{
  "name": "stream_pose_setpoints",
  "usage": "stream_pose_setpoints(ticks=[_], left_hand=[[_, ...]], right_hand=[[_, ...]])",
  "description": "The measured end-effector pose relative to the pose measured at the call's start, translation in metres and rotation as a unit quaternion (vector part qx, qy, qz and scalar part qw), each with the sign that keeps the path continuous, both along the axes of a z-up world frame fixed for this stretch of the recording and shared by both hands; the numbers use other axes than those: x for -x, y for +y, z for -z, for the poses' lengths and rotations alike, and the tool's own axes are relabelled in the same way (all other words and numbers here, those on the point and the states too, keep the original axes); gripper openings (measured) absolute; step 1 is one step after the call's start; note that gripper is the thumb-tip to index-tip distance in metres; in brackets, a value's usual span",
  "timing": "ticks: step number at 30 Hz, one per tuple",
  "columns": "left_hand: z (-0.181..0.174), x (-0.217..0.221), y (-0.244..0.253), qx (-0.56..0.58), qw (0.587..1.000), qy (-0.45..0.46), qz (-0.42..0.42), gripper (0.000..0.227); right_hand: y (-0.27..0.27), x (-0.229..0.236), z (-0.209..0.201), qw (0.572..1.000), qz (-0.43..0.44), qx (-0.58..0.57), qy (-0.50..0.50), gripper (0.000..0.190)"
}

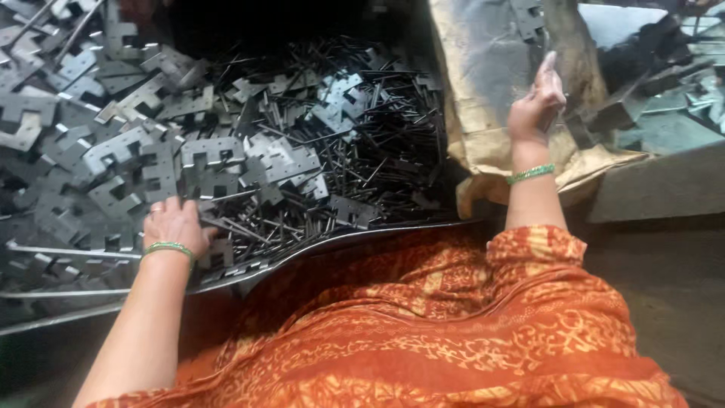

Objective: The person sits on the floor and sorts small metal brackets and rods from a mixed pile in a metal bin, separating the brackets into a burlap sack while leaving the rods in the bin. The hands repeatedly pick, inspect, and transfer the parts by hand.

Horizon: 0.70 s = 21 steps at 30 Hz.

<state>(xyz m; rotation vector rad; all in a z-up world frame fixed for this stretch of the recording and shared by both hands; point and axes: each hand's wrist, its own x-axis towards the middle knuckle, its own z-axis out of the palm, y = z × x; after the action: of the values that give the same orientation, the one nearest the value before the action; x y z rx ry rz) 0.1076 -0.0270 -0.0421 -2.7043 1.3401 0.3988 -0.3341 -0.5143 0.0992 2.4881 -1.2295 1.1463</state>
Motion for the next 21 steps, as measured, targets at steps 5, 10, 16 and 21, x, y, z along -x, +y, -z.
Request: stream_pose_setpoints(ticks=[5, 10, 16, 21], left_hand=[[0.012, 0.007, -0.007, -0.021, 0.999, -0.027, -0.039, 0.07], [-0.003, 0.004, -0.01, -0.036, 0.991, 0.093, -0.088, 0.091], [-0.019, 0.008, -0.026, -0.046, 0.982, 0.14, -0.122, 0.101], [-0.019, 0.016, -0.032, -0.023, 0.966, 0.223, -0.132, 0.061]], right_hand=[[-0.021, 0.033, 0.016, 0.983, 0.011, 0.002, 0.182, 0.065], [0.088, -0.089, 0.007, 0.963, -0.212, 0.097, 0.136, 0.031], [0.222, -0.249, 0.061, 0.861, -0.396, -0.126, 0.293, 0.065], [0.226, -0.277, 0.093, 0.829, -0.329, -0.195, 0.408, 0.055]])
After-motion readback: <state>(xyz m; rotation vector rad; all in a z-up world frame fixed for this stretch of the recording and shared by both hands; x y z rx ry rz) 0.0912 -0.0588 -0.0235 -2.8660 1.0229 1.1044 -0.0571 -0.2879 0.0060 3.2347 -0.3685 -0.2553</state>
